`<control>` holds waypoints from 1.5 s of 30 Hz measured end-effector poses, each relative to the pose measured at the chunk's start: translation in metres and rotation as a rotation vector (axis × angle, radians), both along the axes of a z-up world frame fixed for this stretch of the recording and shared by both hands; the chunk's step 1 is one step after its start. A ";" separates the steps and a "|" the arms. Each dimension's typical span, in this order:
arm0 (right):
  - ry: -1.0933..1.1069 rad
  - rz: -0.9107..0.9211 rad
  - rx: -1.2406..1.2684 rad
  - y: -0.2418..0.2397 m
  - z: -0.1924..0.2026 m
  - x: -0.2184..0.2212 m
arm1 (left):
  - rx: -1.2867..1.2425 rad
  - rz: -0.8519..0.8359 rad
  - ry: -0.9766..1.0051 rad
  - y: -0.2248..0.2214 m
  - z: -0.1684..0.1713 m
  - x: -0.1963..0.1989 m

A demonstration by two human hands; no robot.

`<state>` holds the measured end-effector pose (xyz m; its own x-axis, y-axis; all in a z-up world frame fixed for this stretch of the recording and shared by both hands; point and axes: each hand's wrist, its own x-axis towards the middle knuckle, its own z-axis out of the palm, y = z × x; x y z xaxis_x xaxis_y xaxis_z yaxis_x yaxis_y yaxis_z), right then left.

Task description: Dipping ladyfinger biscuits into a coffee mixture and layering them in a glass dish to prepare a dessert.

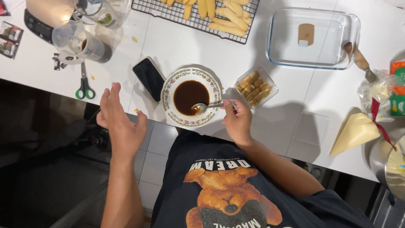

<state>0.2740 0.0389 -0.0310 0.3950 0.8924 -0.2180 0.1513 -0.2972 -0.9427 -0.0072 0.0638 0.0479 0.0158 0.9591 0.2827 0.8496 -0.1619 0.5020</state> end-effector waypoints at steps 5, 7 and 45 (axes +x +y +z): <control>-0.081 -0.023 -0.161 0.004 -0.003 0.005 | -0.007 0.016 -0.039 0.004 0.002 -0.004; -0.034 -0.037 -0.187 0.006 0.002 0.005 | 0.003 0.015 -0.034 0.004 0.006 -0.005; -0.263 0.374 -0.194 0.091 0.038 0.188 | -0.131 0.149 0.039 -0.035 0.024 0.043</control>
